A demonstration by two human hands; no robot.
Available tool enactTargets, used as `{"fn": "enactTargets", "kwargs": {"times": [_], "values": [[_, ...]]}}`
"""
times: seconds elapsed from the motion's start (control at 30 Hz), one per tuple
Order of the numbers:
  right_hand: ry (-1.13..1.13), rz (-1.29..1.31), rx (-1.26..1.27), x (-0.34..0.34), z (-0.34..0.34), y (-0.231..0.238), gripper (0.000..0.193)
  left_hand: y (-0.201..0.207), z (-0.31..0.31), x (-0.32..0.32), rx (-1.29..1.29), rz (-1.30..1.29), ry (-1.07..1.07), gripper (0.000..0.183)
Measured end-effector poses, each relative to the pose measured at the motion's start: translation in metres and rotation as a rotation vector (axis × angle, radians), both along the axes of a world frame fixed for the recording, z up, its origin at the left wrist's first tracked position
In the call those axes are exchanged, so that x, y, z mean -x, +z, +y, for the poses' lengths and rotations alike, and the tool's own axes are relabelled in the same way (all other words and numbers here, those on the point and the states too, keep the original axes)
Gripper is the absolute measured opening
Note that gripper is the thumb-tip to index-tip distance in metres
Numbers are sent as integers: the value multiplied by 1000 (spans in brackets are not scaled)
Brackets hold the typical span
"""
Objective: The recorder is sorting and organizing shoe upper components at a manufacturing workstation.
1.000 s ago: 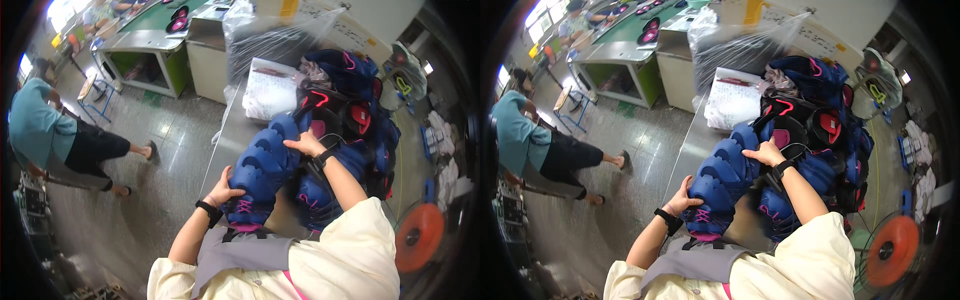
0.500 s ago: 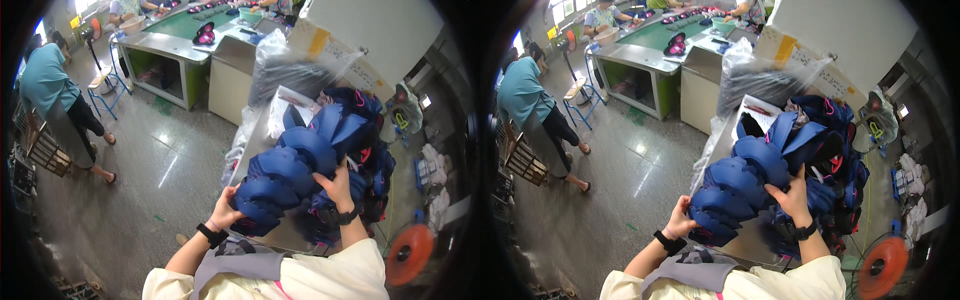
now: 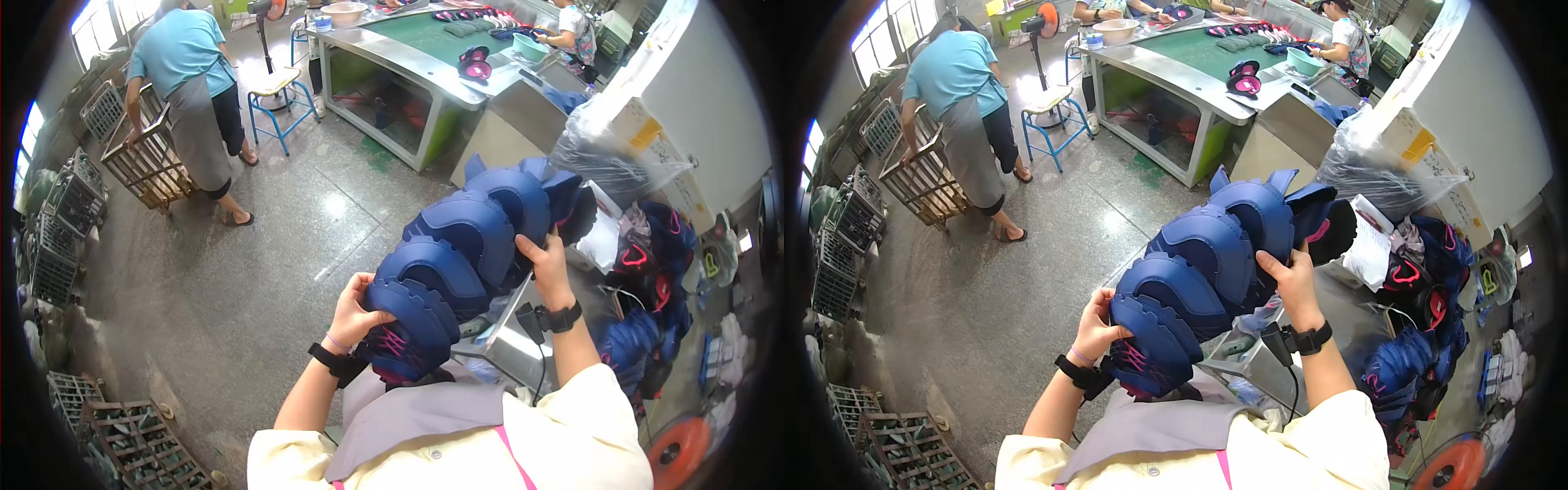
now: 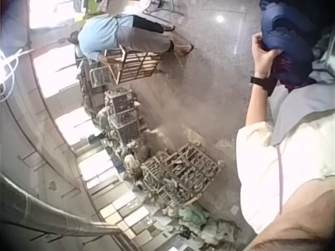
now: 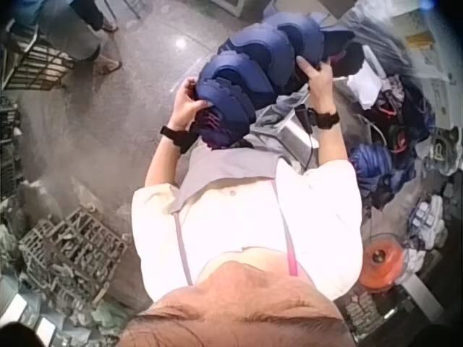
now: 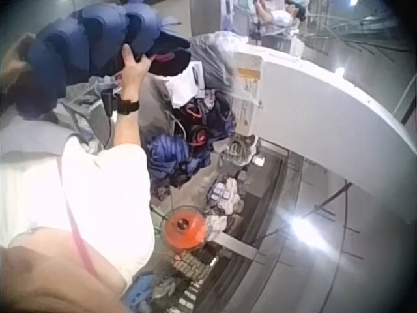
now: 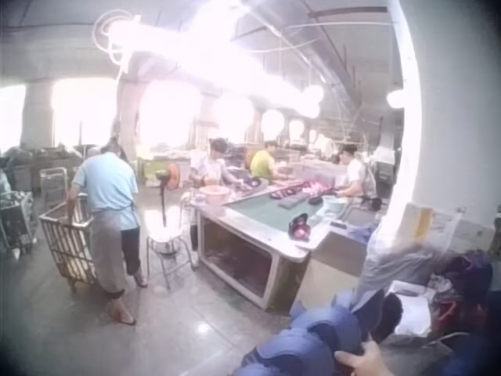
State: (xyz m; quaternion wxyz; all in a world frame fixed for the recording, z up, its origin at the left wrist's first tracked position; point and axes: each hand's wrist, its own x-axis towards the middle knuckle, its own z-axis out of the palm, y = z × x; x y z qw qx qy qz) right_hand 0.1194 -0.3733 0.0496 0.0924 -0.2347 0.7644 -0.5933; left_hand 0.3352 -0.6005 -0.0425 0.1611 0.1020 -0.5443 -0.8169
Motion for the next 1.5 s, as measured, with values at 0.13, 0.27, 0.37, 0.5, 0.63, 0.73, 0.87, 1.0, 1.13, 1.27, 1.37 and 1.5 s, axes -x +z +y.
{"fn": "enactTargets", "kwargs": {"times": [0.13,0.27,0.37,0.5,0.63,0.73,0.87,1.0,1.13,1.27,1.37,1.5], "values": [[-1,-27,5,25,-43,10,38,-12,-25,23,-82,23,-8,55],[-22,71,50,59,-68,0,41,-42,-50,58,51,14,-2,54],[-12,-24,171,99,-76,-50,58,-40,-61,93,144,-62,-7,53],[-158,88,-27,156,-83,-95,43,-67,-78,169,240,-136,-34,59],[-221,346,-155,226,-97,-60,41,-85,-101,262,294,-159,-143,59],[-250,360,-241,284,-118,-22,42,-59,-103,334,360,-161,-51,56],[-206,529,-290,354,-138,4,40,-76,-111,417,330,-112,6,54],[-126,704,-371,423,-174,2,38,-110,-144,494,171,-154,-48,57],[-45,862,-352,500,-217,13,35,-77,-173,603,36,48,33,56],[-73,1092,-429,591,-221,46,33,-43,-180,727,133,94,125,47],[-316,1024,-503,651,-189,65,33,2,-164,822,336,311,177,44],[-495,1236,-354,717,-159,104,26,30,-153,930,426,441,79,64]]}}
